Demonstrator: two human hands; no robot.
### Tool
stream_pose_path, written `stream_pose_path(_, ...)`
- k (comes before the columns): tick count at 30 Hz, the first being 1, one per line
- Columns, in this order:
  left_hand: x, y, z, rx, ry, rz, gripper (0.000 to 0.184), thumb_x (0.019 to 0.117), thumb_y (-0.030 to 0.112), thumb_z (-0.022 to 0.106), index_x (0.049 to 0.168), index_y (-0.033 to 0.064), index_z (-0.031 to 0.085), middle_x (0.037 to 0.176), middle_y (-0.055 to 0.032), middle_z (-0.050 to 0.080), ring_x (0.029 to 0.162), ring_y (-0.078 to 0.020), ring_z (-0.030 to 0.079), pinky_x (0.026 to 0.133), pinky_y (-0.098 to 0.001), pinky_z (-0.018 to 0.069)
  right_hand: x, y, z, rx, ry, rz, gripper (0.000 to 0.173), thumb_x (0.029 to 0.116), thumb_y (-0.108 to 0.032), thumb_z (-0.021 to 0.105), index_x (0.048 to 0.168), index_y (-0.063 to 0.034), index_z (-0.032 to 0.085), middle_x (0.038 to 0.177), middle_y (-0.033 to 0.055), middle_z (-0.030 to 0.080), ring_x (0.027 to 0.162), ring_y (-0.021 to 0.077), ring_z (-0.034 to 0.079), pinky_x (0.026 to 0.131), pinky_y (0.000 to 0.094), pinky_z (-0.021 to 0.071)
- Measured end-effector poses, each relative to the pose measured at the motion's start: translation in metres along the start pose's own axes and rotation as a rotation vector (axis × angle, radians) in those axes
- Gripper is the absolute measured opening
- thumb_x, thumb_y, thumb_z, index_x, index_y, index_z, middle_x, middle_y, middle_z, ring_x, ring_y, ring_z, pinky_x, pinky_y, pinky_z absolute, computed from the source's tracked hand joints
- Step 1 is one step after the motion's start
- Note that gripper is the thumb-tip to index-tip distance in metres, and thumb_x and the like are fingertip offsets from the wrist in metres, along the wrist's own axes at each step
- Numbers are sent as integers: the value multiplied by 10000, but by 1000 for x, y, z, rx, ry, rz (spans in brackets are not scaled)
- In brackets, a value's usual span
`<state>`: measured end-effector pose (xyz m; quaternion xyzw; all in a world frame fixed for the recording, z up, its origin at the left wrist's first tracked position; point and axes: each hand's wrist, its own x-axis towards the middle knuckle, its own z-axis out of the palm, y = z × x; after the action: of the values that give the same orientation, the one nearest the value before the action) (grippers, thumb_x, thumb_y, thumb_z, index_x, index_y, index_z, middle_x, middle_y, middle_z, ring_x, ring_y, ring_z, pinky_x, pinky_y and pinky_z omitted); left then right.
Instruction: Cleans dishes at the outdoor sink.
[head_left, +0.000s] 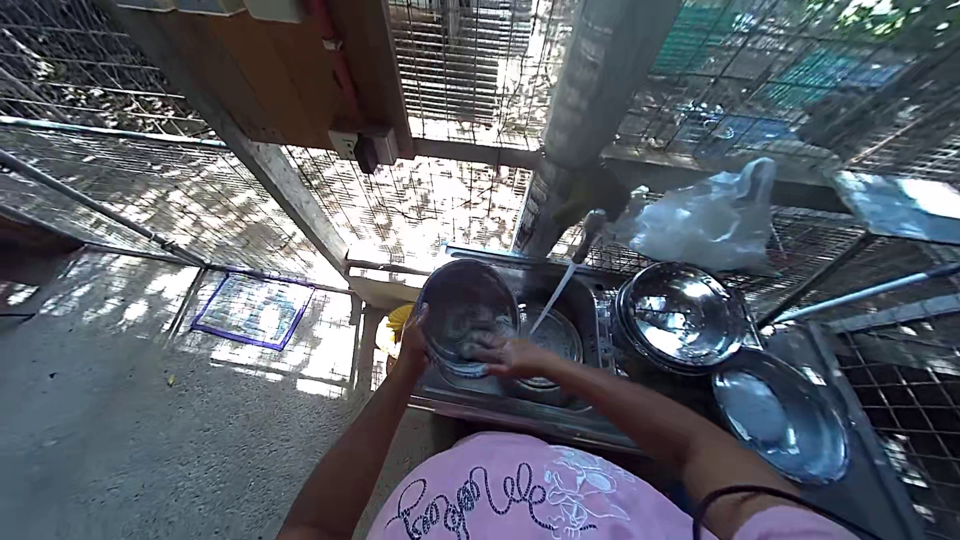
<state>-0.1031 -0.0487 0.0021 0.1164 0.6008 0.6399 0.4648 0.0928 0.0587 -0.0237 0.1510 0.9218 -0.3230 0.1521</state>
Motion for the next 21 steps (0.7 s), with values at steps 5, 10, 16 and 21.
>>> stream_pose_path(5,-32,-16,39,34,-92,-130,496,1133,249,328,1579,39,274,1475,-203,493,1251,-219,572,1020,-398,500,13,24,-15,-101,174,177,869,1002,-609,492,1646,-95,216,1716,215,40,1593,385,22,1273,589,31)
stream_pose_path(10,-31,-16,56,-4,53,18,469,1128,206,319,1555,15,295,1355,-168,546,1109,-149,601,938,-340,515,0,-41,17,577,315,-130,569,1068,-194,453,1545,96,339,1587,313,360,1503,386,345,1257,471,239)
stream_pose_path(16,-64,4,76,562,-231,422,535,1007,117,454,1515,-48,420,1544,-268,432,1442,-284,419,1188,-394,332,-76,37,33,41,530,15,295,992,-209,637,1134,29,738,1196,272,700,1193,459,641,1049,615,480)
stream_pose_path(21,-95,8,150,845,-419,672,557,973,250,481,1498,68,517,1463,-308,479,1373,-435,453,1123,-573,363,-198,67,0,508,948,344,326,982,-176,645,1116,117,695,1135,257,700,1113,313,665,1037,442,502)
